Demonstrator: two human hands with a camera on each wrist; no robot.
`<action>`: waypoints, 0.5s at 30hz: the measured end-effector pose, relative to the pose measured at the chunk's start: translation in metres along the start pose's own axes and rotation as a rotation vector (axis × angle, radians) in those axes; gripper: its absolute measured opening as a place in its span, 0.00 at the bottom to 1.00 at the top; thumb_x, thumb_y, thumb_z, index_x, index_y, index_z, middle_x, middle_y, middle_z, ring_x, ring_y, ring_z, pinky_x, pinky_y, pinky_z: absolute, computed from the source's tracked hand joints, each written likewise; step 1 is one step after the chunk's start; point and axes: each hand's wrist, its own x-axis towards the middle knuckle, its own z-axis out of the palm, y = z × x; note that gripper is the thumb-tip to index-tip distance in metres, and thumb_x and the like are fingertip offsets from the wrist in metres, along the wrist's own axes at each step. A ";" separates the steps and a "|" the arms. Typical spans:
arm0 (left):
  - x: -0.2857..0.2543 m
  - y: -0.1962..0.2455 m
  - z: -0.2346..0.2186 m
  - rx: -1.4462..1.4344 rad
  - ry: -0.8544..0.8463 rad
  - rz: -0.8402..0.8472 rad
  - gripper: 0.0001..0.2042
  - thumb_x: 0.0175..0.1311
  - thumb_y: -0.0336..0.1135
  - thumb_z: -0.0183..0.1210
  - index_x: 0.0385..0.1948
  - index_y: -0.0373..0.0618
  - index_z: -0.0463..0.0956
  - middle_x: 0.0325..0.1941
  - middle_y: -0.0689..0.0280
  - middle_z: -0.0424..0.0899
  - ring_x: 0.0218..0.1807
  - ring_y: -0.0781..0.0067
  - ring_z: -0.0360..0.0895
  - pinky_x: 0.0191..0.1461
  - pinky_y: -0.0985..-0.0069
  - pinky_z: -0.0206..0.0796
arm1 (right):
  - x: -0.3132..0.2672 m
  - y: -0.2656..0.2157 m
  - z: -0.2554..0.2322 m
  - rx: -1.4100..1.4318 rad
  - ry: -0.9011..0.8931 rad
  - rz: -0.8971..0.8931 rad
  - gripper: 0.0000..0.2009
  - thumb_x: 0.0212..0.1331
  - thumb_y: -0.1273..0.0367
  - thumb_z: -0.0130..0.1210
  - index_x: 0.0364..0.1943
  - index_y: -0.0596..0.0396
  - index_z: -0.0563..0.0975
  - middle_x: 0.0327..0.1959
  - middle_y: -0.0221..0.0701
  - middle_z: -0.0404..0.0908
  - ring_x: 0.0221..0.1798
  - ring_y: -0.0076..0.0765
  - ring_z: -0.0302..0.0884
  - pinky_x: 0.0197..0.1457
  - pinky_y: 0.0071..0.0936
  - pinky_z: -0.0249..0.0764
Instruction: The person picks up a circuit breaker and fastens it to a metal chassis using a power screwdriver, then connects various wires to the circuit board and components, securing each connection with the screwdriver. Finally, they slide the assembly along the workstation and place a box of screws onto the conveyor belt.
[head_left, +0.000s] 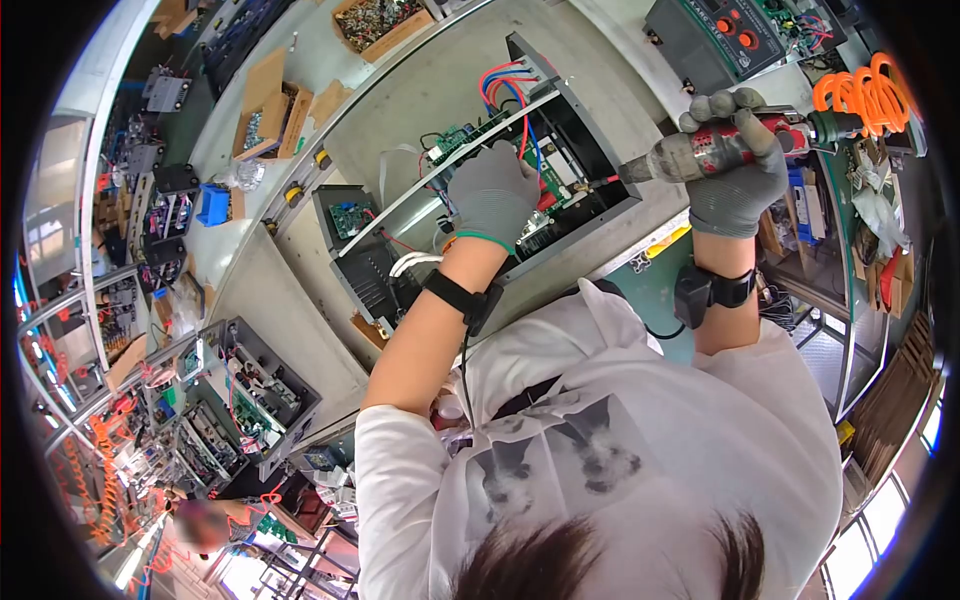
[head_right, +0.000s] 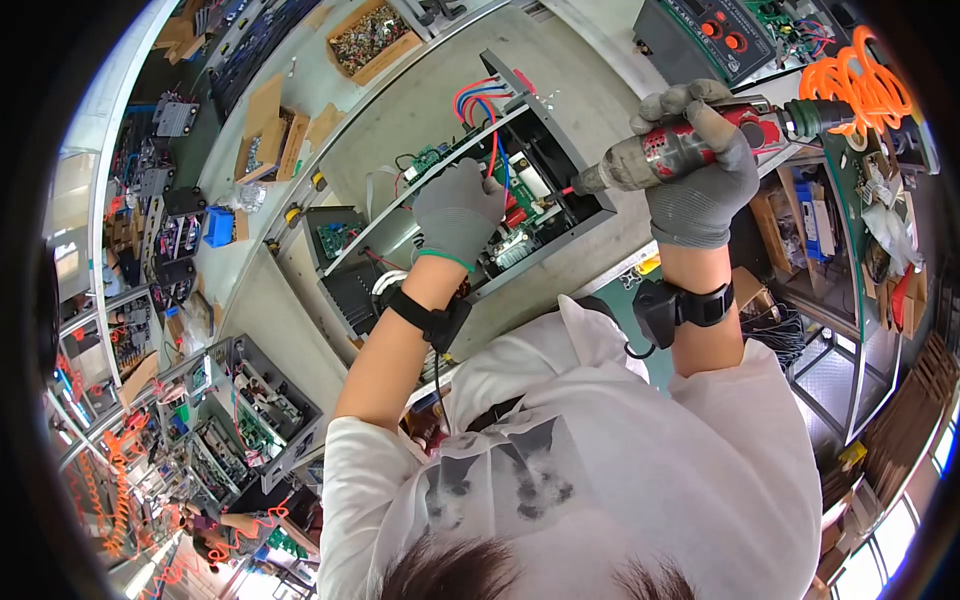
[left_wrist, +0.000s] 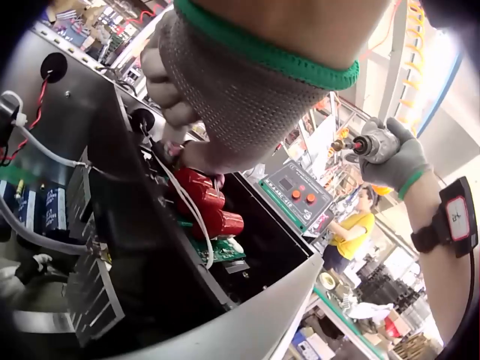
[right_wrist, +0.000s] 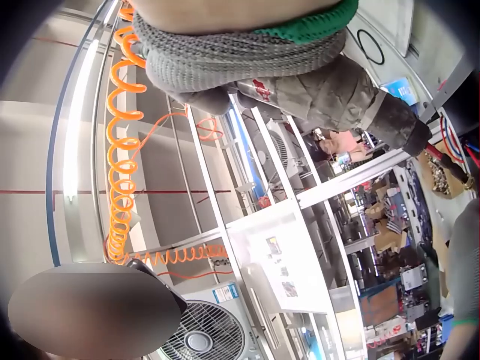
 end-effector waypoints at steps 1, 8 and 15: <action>0.000 0.003 -0.008 0.000 -0.003 0.000 0.11 0.58 0.43 0.51 0.28 0.46 0.76 0.23 0.58 0.80 0.30 0.55 0.79 0.33 0.62 0.70 | 0.000 0.001 -0.001 -0.013 0.022 0.001 0.13 0.45 0.72 0.54 0.38 0.61 0.73 0.30 0.39 0.78 0.33 0.45 0.77 0.37 0.40 0.74; 0.023 -0.056 0.037 -0.543 -0.231 0.156 0.13 0.60 0.42 0.48 0.26 0.43 0.76 0.20 0.66 0.73 0.24 0.66 0.72 0.24 0.70 0.63 | 0.000 0.004 -0.004 -0.002 0.004 0.012 0.13 0.45 0.73 0.53 0.38 0.61 0.73 0.29 0.39 0.78 0.34 0.45 0.77 0.37 0.40 0.75; 0.017 -0.035 0.004 -2.231 -0.875 -0.556 0.09 0.64 0.38 0.50 0.34 0.41 0.71 0.13 0.79 0.48 0.14 0.86 0.45 0.15 0.85 0.38 | 0.002 0.012 -0.004 -0.013 0.009 0.017 0.13 0.46 0.73 0.53 0.38 0.61 0.73 0.29 0.40 0.78 0.33 0.46 0.77 0.38 0.40 0.76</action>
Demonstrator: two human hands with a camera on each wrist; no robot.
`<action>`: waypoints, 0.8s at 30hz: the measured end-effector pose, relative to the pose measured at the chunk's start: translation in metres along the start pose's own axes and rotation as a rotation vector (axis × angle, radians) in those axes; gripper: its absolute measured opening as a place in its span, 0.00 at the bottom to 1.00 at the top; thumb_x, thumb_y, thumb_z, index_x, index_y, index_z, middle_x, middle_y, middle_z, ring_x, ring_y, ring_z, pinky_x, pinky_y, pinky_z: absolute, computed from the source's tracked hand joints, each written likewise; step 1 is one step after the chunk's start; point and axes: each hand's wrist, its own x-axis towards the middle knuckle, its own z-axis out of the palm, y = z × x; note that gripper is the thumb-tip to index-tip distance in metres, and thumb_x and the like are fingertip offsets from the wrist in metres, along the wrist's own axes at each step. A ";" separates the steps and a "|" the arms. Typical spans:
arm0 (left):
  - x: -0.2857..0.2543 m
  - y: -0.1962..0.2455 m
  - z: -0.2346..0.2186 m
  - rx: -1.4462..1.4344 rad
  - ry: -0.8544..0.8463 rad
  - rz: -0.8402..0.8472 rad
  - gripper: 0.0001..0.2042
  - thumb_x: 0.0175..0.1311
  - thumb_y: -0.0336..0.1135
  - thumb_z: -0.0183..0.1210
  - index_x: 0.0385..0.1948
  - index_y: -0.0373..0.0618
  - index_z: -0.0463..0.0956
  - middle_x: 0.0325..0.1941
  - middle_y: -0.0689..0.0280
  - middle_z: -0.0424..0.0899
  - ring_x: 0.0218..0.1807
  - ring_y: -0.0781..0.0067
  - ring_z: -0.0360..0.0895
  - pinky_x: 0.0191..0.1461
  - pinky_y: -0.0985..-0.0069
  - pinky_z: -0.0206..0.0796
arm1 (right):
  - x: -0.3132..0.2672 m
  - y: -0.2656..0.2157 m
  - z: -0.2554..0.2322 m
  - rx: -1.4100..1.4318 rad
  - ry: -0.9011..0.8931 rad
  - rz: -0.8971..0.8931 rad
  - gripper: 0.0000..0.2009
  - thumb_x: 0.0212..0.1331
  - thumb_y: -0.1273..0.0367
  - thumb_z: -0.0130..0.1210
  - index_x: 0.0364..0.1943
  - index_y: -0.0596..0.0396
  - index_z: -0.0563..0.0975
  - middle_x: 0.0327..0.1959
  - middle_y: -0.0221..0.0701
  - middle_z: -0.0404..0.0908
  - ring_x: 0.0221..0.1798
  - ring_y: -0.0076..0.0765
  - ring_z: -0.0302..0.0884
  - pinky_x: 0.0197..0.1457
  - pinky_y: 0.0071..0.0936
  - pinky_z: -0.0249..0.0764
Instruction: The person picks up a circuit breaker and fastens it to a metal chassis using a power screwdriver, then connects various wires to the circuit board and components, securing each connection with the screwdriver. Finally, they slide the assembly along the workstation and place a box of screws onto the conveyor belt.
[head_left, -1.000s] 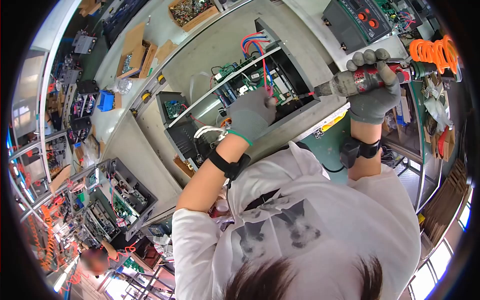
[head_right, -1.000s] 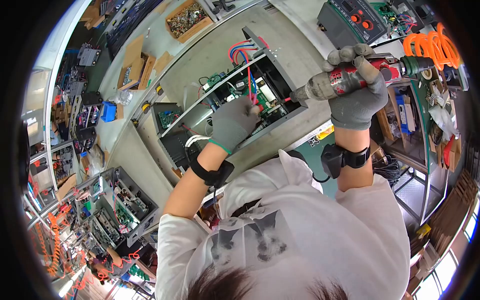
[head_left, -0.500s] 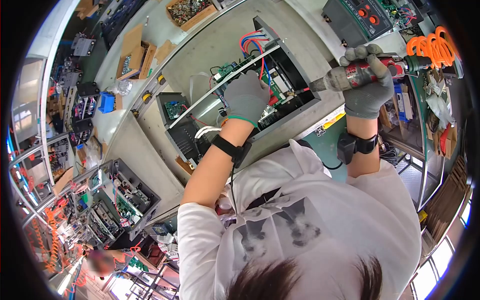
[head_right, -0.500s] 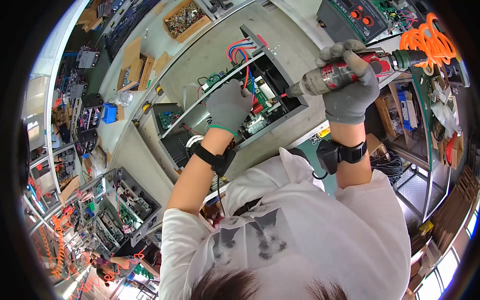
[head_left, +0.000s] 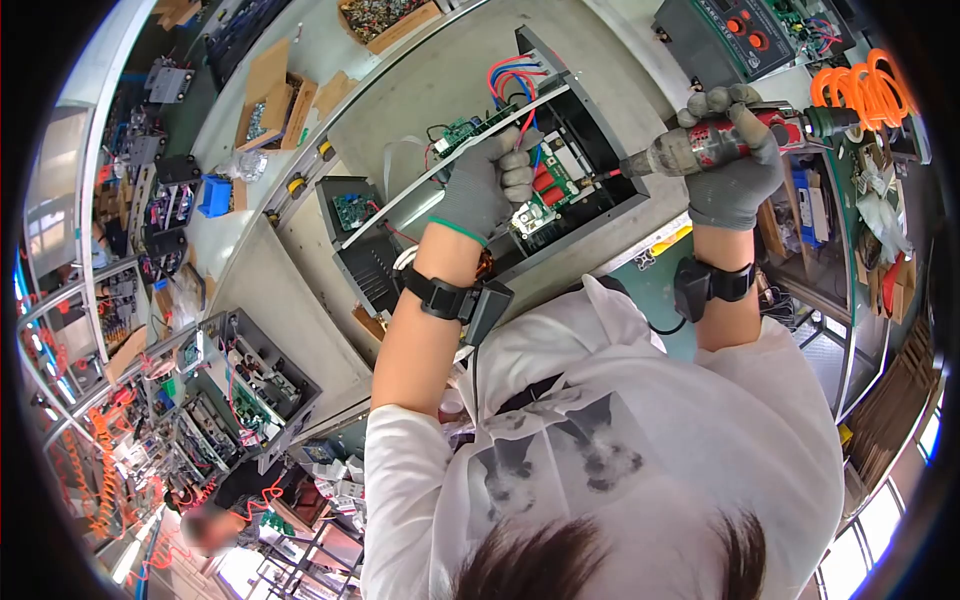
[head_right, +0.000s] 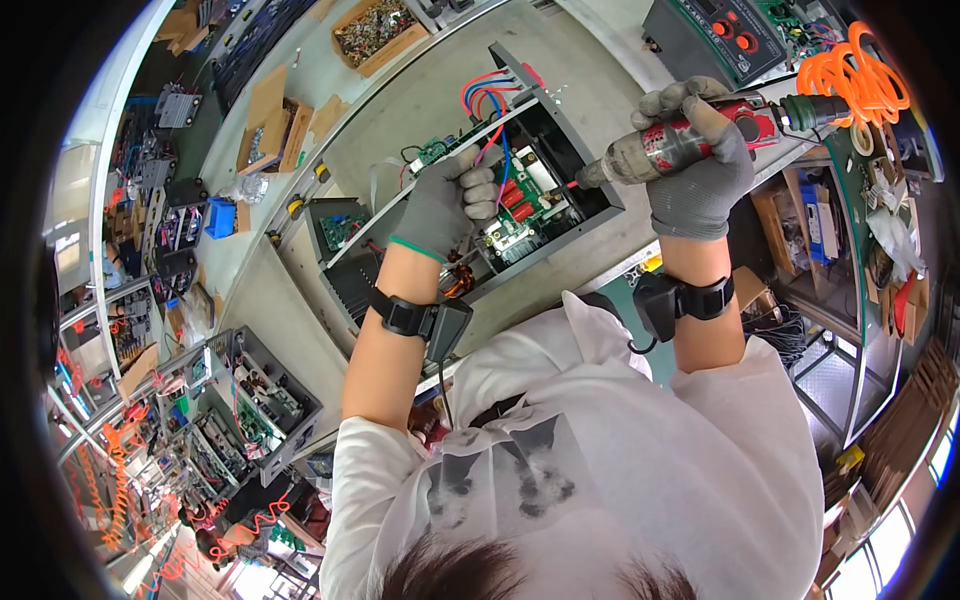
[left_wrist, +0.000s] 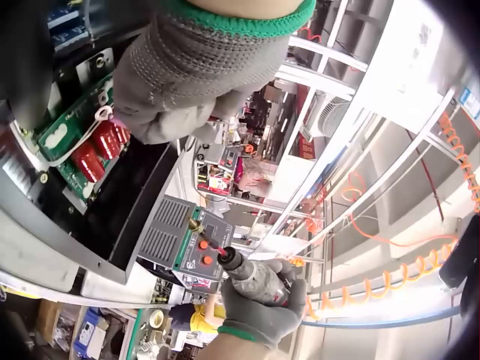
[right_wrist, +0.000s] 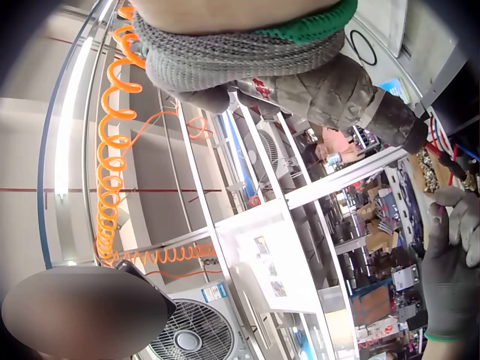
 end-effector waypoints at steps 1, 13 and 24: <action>-0.001 -0.004 0.005 -0.030 0.025 0.059 0.09 0.64 0.38 0.51 0.33 0.42 0.70 0.13 0.80 0.49 0.14 0.86 0.45 0.15 0.85 0.39 | -0.001 0.001 0.002 -0.023 0.047 0.003 0.13 0.46 0.73 0.53 0.38 0.62 0.72 0.29 0.40 0.78 0.33 0.46 0.77 0.38 0.41 0.76; -0.014 0.004 -0.004 1.145 0.296 0.343 0.12 0.63 0.38 0.55 0.36 0.38 0.77 0.27 0.72 0.77 0.30 0.81 0.71 0.34 0.81 0.63 | -0.001 0.017 0.016 -0.128 -0.007 0.004 0.14 0.45 0.73 0.52 0.38 0.62 0.72 0.28 0.41 0.77 0.33 0.45 0.78 0.39 0.39 0.76; -0.020 -0.029 0.024 2.183 0.588 0.201 0.15 0.60 0.46 0.50 0.28 0.44 0.79 0.30 0.56 0.81 0.36 0.55 0.80 0.38 0.63 0.70 | 0.001 0.018 0.022 -0.103 0.013 -0.011 0.12 0.47 0.73 0.52 0.39 0.62 0.71 0.28 0.41 0.76 0.33 0.45 0.77 0.38 0.39 0.76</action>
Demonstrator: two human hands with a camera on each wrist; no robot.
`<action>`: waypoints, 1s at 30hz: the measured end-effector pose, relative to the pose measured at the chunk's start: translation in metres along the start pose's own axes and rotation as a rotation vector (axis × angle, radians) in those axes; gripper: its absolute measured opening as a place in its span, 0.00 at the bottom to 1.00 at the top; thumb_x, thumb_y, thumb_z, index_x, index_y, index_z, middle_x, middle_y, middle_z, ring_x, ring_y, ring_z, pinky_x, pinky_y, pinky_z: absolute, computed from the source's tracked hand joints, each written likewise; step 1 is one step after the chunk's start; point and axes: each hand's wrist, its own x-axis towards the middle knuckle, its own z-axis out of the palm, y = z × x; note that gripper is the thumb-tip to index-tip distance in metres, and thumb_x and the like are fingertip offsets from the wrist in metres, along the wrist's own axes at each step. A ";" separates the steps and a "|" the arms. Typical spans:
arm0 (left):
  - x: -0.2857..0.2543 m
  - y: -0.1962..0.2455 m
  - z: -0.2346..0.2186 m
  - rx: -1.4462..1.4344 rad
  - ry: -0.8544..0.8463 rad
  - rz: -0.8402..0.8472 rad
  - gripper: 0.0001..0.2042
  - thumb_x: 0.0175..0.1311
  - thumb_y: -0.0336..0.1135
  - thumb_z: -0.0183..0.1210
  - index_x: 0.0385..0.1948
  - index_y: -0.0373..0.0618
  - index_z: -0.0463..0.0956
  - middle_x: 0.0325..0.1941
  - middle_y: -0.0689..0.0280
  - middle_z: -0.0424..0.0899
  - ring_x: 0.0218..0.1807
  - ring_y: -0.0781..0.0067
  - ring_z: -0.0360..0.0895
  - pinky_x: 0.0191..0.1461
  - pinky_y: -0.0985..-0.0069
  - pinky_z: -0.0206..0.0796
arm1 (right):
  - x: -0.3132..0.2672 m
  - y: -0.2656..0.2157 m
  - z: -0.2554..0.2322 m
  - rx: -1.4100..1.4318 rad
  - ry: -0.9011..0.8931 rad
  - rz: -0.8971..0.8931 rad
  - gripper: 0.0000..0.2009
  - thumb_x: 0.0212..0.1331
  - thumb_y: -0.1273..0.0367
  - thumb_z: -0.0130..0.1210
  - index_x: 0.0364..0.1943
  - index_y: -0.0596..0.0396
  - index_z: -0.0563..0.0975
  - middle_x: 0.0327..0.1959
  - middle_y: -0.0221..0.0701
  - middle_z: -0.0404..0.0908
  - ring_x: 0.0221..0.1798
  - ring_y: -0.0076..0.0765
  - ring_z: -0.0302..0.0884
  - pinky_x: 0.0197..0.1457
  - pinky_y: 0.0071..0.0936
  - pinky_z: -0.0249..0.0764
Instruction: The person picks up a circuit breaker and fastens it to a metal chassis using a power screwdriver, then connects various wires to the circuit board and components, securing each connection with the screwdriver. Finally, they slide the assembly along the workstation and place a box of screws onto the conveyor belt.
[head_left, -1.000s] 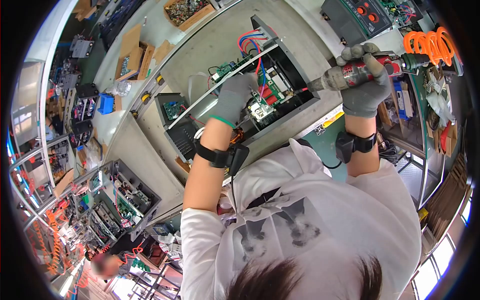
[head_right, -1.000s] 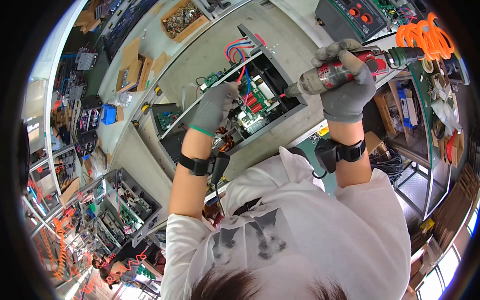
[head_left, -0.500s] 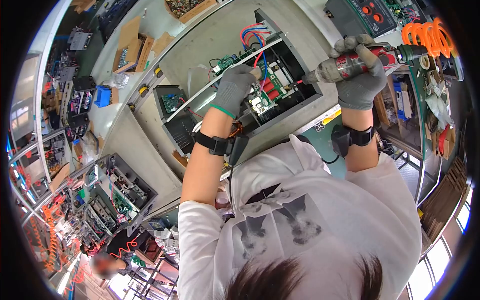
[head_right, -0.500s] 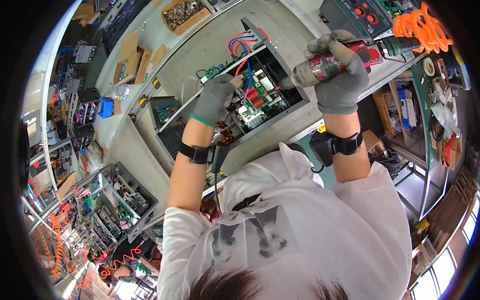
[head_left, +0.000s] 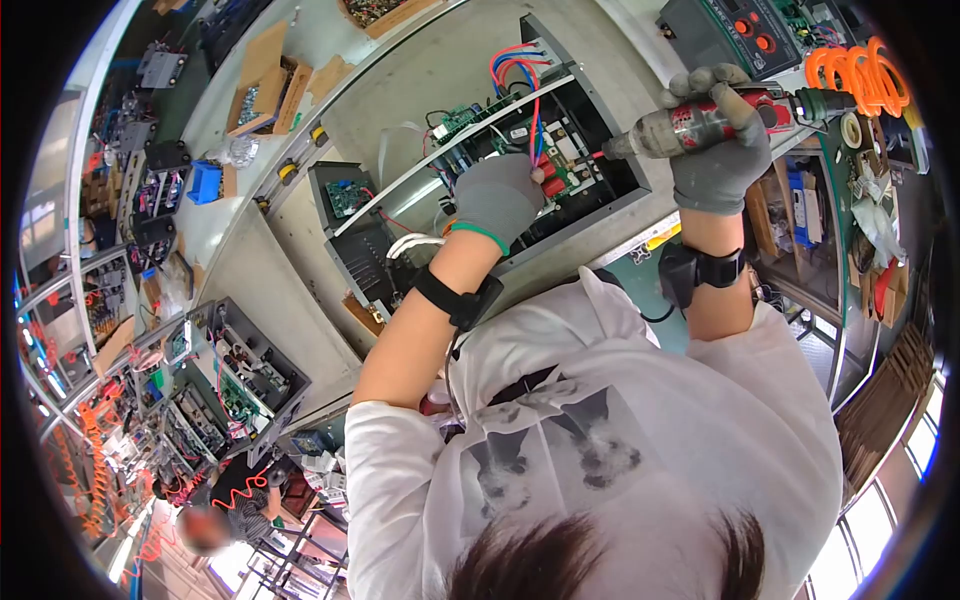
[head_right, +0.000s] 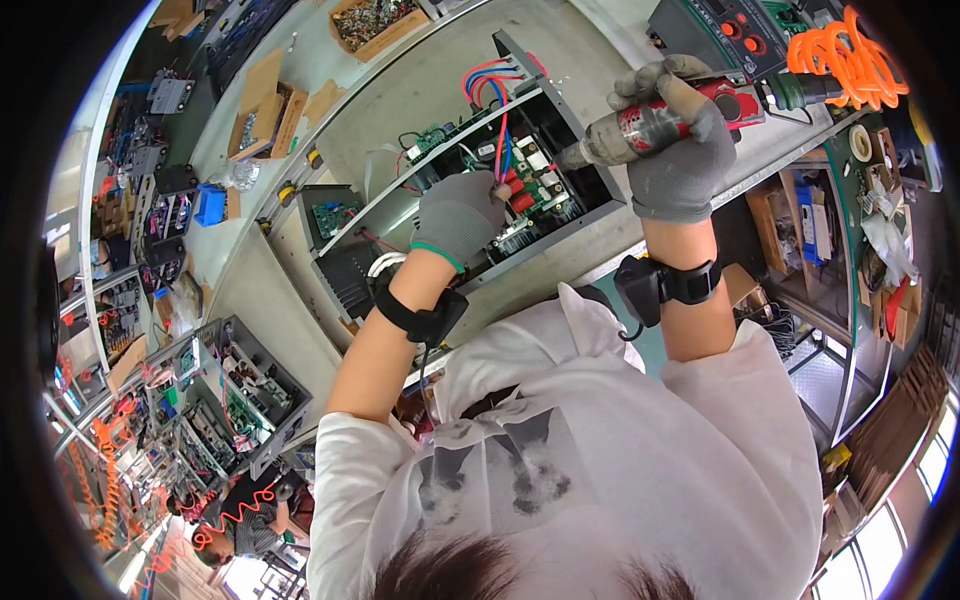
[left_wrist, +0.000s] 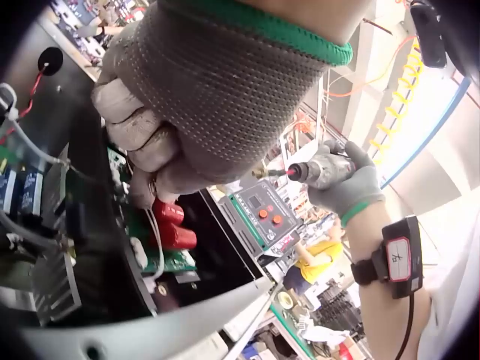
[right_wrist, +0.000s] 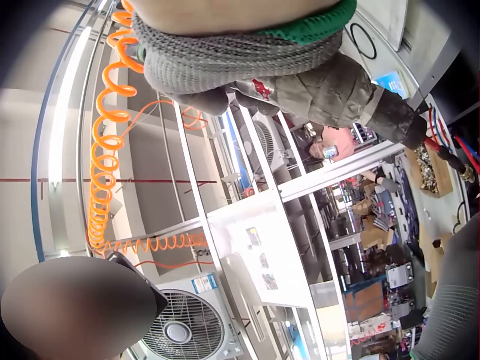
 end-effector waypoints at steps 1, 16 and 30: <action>-0.001 -0.003 -0.002 0.005 0.036 -0.002 0.15 0.61 0.45 0.49 0.28 0.44 0.79 0.30 0.56 0.81 0.36 0.55 0.80 0.38 0.62 0.70 | 0.001 -0.001 -0.001 0.014 -0.027 -0.002 0.12 0.48 0.73 0.51 0.39 0.63 0.71 0.28 0.41 0.76 0.33 0.45 0.77 0.38 0.39 0.76; 0.014 -0.051 -0.009 -1.573 -0.377 -0.348 0.10 0.63 0.37 0.55 0.28 0.40 0.77 0.11 0.81 0.55 0.10 0.93 0.45 0.11 0.88 0.35 | -0.005 0.013 0.010 0.059 -0.078 0.041 0.12 0.48 0.74 0.52 0.39 0.63 0.72 0.30 0.41 0.76 0.34 0.45 0.78 0.40 0.38 0.76; 0.021 -0.048 -0.006 -1.484 -0.295 -0.325 0.08 0.55 0.36 0.58 0.21 0.43 0.77 0.08 0.80 0.57 0.08 0.87 0.47 0.11 0.83 0.36 | -0.017 0.042 0.034 0.130 -0.284 0.047 0.12 0.49 0.76 0.52 0.39 0.60 0.71 0.30 0.38 0.76 0.33 0.40 0.75 0.40 0.36 0.72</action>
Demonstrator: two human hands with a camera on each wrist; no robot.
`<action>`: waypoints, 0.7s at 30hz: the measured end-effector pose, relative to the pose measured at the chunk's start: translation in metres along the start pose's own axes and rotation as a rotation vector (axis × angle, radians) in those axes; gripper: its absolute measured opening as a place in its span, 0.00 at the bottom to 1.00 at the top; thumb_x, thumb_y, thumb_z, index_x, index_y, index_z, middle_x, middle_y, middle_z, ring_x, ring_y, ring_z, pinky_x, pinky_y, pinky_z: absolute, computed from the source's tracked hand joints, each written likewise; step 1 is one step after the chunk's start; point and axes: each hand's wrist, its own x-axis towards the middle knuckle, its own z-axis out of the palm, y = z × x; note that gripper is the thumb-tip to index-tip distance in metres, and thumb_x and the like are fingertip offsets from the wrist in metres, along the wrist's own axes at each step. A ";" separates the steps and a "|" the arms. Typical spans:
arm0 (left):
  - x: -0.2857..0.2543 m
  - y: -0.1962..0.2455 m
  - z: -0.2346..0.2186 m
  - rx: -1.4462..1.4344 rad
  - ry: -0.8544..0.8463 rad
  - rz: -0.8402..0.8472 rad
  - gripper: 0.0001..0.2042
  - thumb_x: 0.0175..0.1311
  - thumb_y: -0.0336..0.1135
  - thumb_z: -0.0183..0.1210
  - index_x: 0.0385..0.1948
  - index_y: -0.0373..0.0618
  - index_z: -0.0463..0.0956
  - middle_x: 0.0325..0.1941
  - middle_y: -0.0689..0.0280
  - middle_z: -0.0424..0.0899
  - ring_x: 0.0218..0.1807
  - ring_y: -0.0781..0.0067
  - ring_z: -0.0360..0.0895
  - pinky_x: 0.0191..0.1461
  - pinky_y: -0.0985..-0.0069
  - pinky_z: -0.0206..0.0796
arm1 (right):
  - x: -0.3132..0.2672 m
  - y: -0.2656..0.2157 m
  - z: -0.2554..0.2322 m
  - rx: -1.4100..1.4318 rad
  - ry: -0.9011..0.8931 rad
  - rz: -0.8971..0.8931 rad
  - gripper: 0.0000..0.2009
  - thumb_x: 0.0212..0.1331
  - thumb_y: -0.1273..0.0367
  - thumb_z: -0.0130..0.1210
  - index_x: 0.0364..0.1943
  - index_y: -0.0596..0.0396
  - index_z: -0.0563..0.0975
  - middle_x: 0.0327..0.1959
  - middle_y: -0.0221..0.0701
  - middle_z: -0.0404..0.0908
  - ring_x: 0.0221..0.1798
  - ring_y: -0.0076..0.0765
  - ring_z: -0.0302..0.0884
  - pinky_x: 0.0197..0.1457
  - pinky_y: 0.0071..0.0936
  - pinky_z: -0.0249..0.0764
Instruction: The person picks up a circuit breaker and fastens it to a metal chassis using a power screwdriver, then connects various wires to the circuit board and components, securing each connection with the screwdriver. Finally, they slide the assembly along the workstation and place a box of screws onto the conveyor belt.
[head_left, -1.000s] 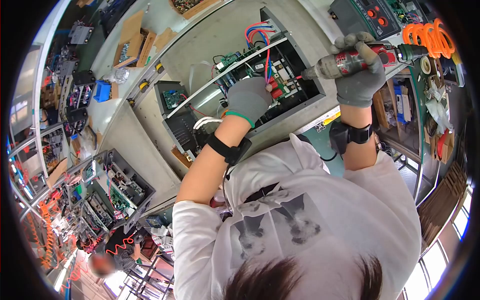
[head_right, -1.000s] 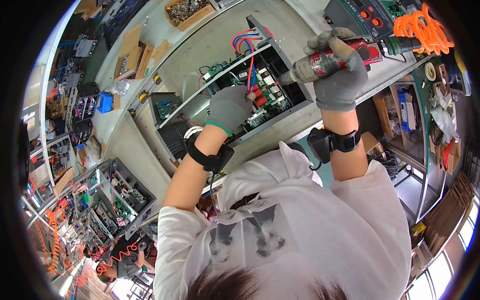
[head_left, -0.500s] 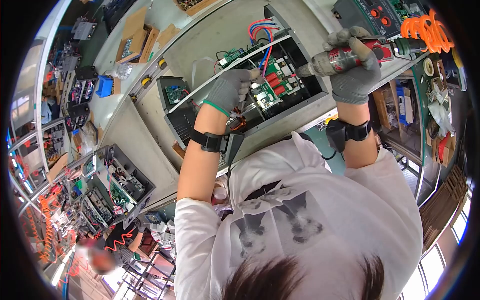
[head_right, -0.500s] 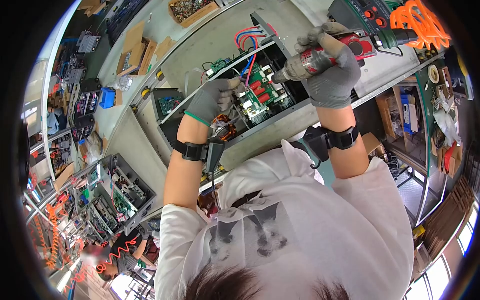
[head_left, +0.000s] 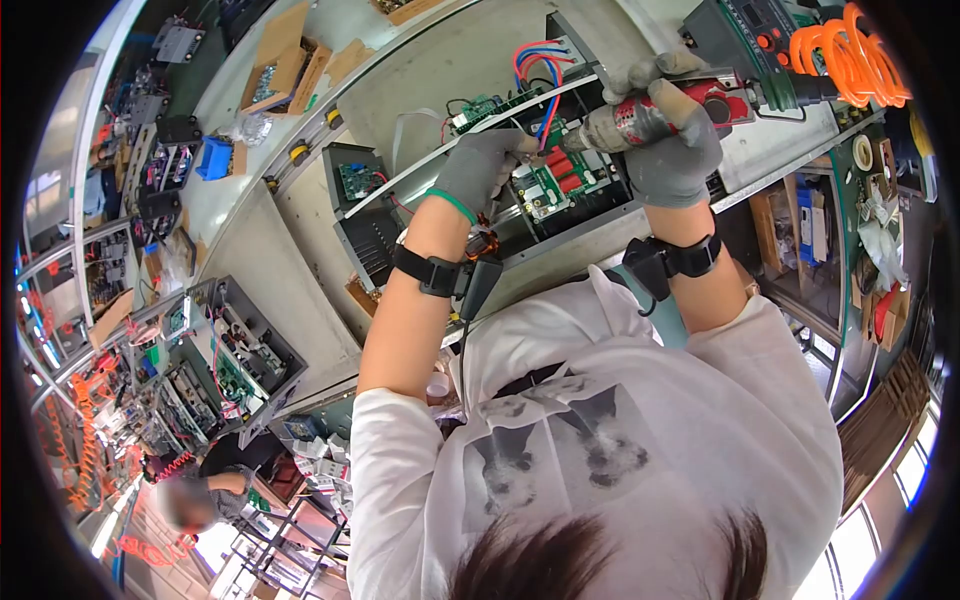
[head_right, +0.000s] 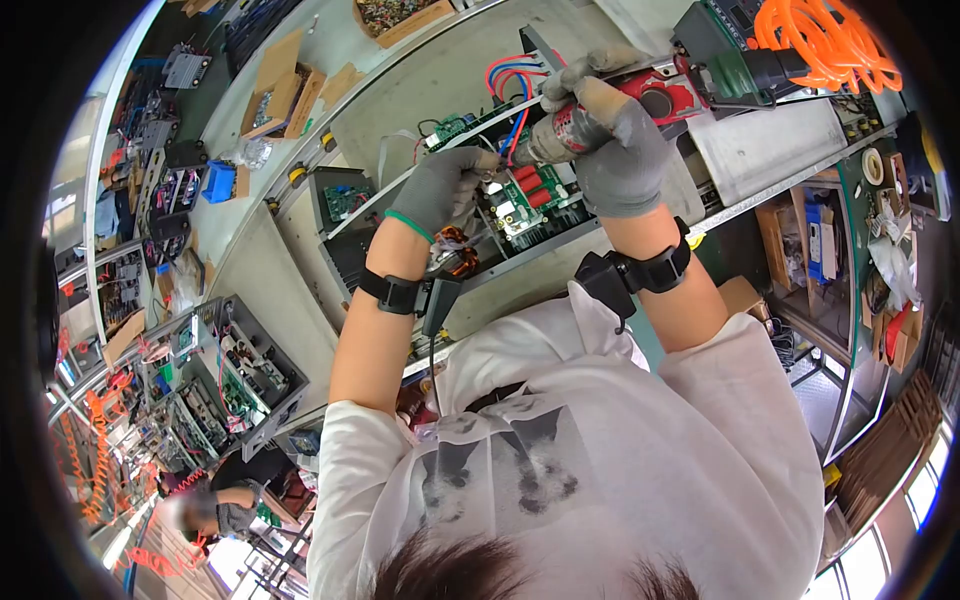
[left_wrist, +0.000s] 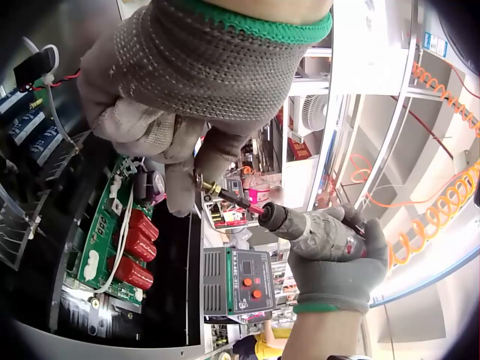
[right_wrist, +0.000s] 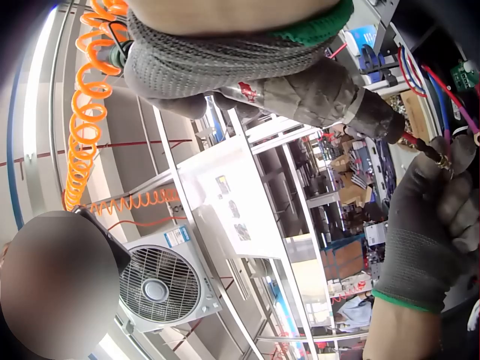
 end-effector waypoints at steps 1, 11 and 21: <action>0.000 0.000 0.001 -0.001 0.001 0.002 0.08 0.55 0.36 0.58 0.21 0.43 0.77 0.08 0.80 0.57 0.08 0.87 0.47 0.11 0.83 0.36 | 0.000 0.001 0.001 0.001 -0.002 0.000 0.12 0.49 0.76 0.52 0.39 0.60 0.71 0.30 0.38 0.76 0.33 0.40 0.75 0.40 0.36 0.72; 0.005 0.000 0.007 0.501 0.147 0.405 0.06 0.54 0.32 0.58 0.26 0.40 0.80 0.18 0.68 0.76 0.21 0.77 0.72 0.25 0.78 0.63 | -0.001 0.008 0.001 -0.023 -0.145 0.084 0.11 0.46 0.77 0.53 0.37 0.58 0.72 0.32 0.37 0.76 0.34 0.39 0.75 0.38 0.37 0.73; 0.032 -0.014 -0.015 0.909 0.146 0.613 0.08 0.53 0.35 0.56 0.32 0.53 0.82 0.27 0.62 0.82 0.29 0.66 0.80 0.35 0.75 0.71 | -0.017 0.004 0.013 -0.019 -0.180 0.126 0.13 0.44 0.79 0.53 0.37 0.58 0.73 0.33 0.36 0.77 0.36 0.38 0.76 0.41 0.36 0.74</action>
